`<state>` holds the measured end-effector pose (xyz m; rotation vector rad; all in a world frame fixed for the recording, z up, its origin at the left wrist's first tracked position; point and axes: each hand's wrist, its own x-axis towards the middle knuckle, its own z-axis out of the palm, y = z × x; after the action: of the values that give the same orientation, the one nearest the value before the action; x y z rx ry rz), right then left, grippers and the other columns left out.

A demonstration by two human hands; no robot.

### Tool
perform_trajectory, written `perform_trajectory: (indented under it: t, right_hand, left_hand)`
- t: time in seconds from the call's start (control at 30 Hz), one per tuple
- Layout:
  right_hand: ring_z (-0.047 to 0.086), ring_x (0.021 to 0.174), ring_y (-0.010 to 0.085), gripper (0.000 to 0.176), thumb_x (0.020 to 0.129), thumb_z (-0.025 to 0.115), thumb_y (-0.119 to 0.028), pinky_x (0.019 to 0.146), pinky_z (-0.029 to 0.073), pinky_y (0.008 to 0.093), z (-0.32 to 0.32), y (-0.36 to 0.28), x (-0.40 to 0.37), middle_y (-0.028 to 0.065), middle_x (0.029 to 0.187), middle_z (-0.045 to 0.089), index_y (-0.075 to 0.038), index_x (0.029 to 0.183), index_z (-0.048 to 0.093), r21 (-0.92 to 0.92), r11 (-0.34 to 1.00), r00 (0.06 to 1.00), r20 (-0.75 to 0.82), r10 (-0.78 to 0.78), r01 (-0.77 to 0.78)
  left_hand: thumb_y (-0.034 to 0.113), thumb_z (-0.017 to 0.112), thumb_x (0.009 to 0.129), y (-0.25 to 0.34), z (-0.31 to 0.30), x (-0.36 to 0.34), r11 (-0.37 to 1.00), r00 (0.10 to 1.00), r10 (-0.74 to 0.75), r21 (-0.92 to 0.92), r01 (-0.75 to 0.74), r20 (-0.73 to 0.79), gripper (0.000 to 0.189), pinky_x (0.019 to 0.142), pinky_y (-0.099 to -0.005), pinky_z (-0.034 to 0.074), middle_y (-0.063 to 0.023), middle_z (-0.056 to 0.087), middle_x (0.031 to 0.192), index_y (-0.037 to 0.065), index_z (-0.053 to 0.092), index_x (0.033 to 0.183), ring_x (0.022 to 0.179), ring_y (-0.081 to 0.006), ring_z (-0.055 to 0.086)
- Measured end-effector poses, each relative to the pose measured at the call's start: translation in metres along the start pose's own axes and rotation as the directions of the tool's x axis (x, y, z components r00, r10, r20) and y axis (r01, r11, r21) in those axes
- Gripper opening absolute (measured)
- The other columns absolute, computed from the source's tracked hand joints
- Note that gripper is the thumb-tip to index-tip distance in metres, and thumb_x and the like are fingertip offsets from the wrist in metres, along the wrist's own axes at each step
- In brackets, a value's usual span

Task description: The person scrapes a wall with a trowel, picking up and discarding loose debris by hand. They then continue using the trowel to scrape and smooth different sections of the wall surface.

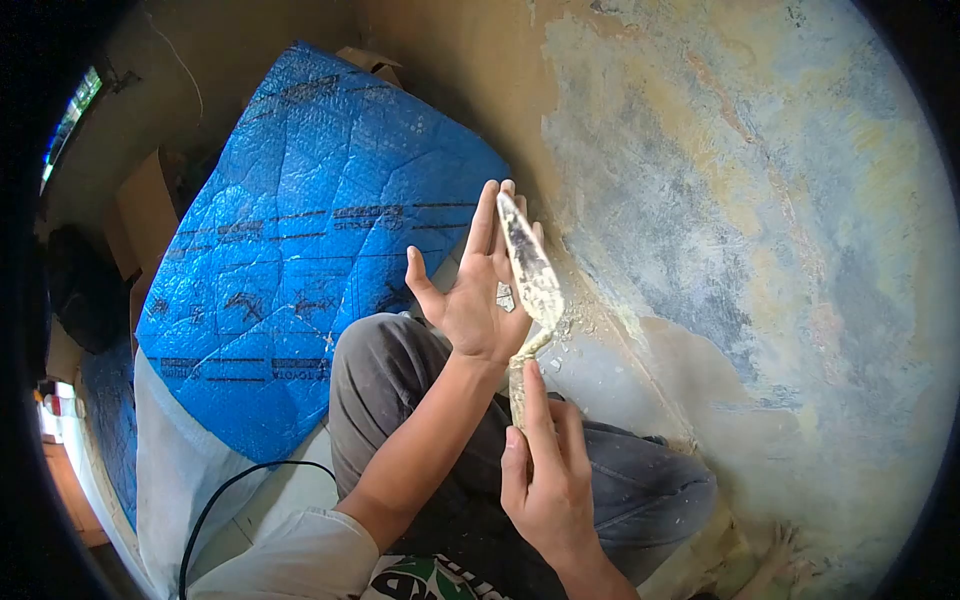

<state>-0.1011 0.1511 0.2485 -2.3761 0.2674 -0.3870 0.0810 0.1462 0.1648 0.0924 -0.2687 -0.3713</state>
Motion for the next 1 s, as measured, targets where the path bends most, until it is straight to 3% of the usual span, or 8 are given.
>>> perform_trajectory:
  t: [0.2,0.3,0.43,0.73,0.77,0.83,0.87,1.0]
  right_hand:
    - [0.063,0.093,0.0360,0.054,0.096,0.056,-0.002,0.079,0.054,0.0422,-0.004,-0.007,-0.006,0.0281,0.108,0.058,0.013,0.146,0.042,-0.028,0.993,0.984,-0.137,-0.114,0.111]
    - [0.064,0.091,0.0356,0.056,0.098,0.054,-0.002,0.079,0.053,0.0419,0.016,0.011,-0.001,0.0252,0.107,0.058,0.003,0.151,0.040,0.033,0.996,0.995,0.057,0.085,-0.087]
    - [0.063,0.091,0.0359,0.057,0.098,0.052,-0.001,0.079,0.052,0.0424,0.016,0.016,0.002,0.0236,0.106,0.058,-0.001,0.153,0.040,0.089,0.990,0.994,0.026,0.104,-0.106]
    - [0.063,0.089,0.0372,0.052,0.096,0.052,-0.001,0.077,0.053,0.0440,-0.006,-0.004,-0.006,0.0293,0.107,0.060,0.020,0.142,0.040,-0.032,0.993,0.964,-0.235,-0.122,0.118]
    - [0.064,0.092,0.0397,0.053,0.097,0.052,-0.001,0.078,0.053,0.0445,0.003,0.005,-0.008,0.0295,0.109,0.060,0.014,0.145,0.040,-0.034,0.994,0.963,-0.245,-0.111,0.106]
    - [0.063,0.093,0.0417,0.055,0.097,0.053,-0.001,0.081,0.053,0.0454,0.021,0.023,0.001,0.0289,0.112,0.060,0.007,0.150,0.040,0.055,0.998,1.000,0.007,0.030,-0.030]
    - [0.062,0.085,0.0385,0.057,0.097,0.053,-0.002,0.077,0.050,0.0422,0.038,0.034,0.001,0.0229,0.100,0.059,-0.001,0.152,0.041,0.034,0.998,0.996,-0.070,-0.053,0.055]
    - [0.063,0.087,0.0345,0.056,0.098,0.051,-0.002,0.078,0.051,0.0428,0.033,0.033,0.004,0.0218,0.100,0.059,0.000,0.153,0.039,0.080,0.993,0.996,-0.005,0.089,-0.088]
  left_hand:
    - [0.078,0.037,0.088,0.001,0.000,0.000,0.999,1.000,0.007,-0.053,-0.006,0.016,0.108,0.128,-0.0383,0.006,-0.0135,0.021,0.167,0.000,0.019,0.160,0.157,-0.0253,0.011]
    - [0.078,0.037,0.087,-0.006,-0.008,-0.001,1.000,1.000,-0.015,-0.020,0.016,0.007,0.109,0.128,-0.0398,0.005,-0.0129,0.021,0.167,-0.001,0.020,0.160,0.157,-0.0249,0.011]
    - [0.077,0.038,0.088,-0.015,-0.014,-0.004,0.996,0.997,-0.062,-0.072,0.058,-0.054,0.108,0.127,-0.0429,0.006,-0.0128,0.024,0.166,-0.002,0.020,0.159,0.156,-0.0245,0.014]
    - [0.075,0.040,0.088,-0.008,-0.008,-0.001,0.999,1.000,-0.006,-0.038,0.005,-0.020,0.107,0.128,-0.0391,0.008,-0.0134,0.019,0.168,-0.002,0.019,0.159,0.157,-0.0245,0.009]
    - [0.075,0.040,0.088,-0.009,-0.007,-0.002,0.999,1.000,-0.010,-0.041,0.009,-0.018,0.107,0.128,-0.0391,0.008,-0.0134,0.019,0.168,-0.002,0.019,0.159,0.157,-0.0245,0.009]
    - [0.075,0.041,0.088,-0.012,-0.004,-0.004,0.995,1.000,-0.026,-0.100,0.027,0.004,0.108,0.128,-0.0393,0.007,-0.0127,0.019,0.168,-0.002,0.019,0.160,0.157,-0.0242,0.009]
    - [0.076,0.043,0.087,-0.018,-0.014,-0.004,1.000,0.999,-0.008,0.003,0.008,-0.038,0.110,0.127,-0.0398,0.006,-0.0118,0.020,0.168,-0.002,0.018,0.160,0.157,-0.0241,0.010]
    - [0.077,0.042,0.086,-0.031,-0.036,-0.005,0.997,0.996,-0.074,-0.007,0.074,-0.057,0.110,0.127,-0.0379,0.008,-0.0116,0.020,0.168,-0.002,0.018,0.160,0.157,-0.0246,0.012]
